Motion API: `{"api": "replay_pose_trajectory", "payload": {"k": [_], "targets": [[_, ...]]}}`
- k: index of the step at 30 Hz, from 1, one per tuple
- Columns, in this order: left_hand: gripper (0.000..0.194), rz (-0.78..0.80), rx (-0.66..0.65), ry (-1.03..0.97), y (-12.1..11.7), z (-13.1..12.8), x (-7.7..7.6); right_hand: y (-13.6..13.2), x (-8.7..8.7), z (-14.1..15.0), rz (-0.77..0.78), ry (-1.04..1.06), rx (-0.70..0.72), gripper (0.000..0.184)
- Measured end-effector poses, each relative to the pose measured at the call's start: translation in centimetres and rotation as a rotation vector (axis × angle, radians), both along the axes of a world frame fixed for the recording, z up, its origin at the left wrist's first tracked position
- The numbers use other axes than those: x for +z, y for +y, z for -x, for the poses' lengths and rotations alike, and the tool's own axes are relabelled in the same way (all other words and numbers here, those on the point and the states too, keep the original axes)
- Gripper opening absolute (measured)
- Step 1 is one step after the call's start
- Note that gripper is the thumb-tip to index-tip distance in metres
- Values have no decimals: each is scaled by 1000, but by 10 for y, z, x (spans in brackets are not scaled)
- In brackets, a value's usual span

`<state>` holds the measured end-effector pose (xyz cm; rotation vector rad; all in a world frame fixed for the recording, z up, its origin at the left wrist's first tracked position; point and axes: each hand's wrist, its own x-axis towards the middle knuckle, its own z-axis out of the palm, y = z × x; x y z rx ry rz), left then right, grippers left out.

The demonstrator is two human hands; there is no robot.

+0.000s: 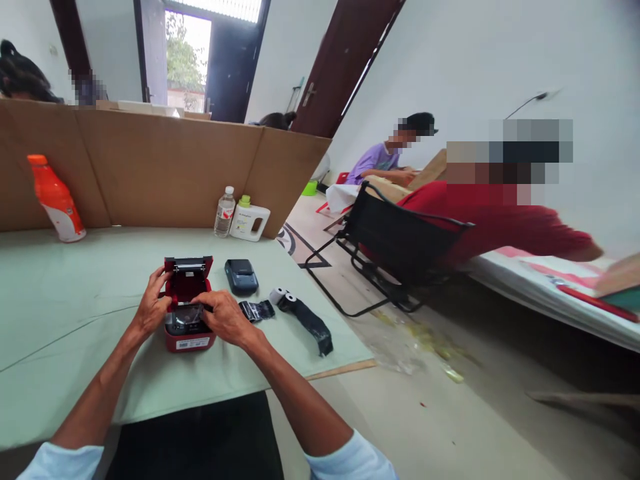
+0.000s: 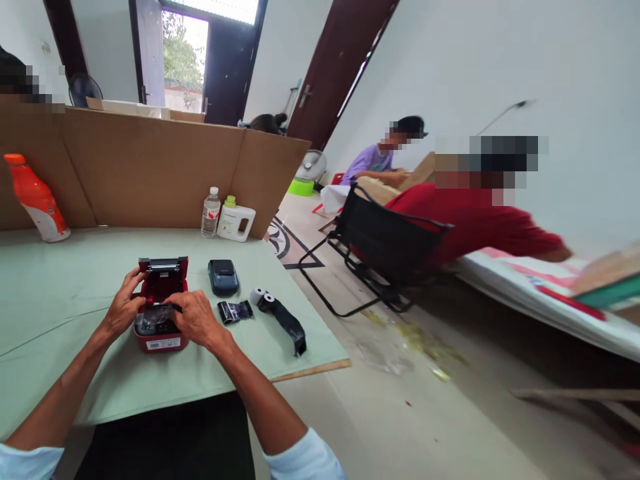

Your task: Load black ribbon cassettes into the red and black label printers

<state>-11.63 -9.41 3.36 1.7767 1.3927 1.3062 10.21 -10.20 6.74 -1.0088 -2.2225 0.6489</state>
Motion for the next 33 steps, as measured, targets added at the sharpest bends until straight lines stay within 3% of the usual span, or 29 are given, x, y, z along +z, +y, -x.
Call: {"api": "replay_pose_trajectory", "payload": {"k": [15, 20, 28, 33], "targets": [[54, 3, -21, -51, 5, 0, -5, 9, -6, 5, -24, -5, -34, 21], [65, 52, -94, -58, 3, 4, -2, 18, -4, 7, 25, 22, -36, 23], [69, 106, -117, -78, 8, 7, -1, 34, -1, -1, 296, 184, 69, 30], [66, 102, -66, -21, 7, 3, -1, 27, 8, -3, 211, 104, 214, 15]]}}
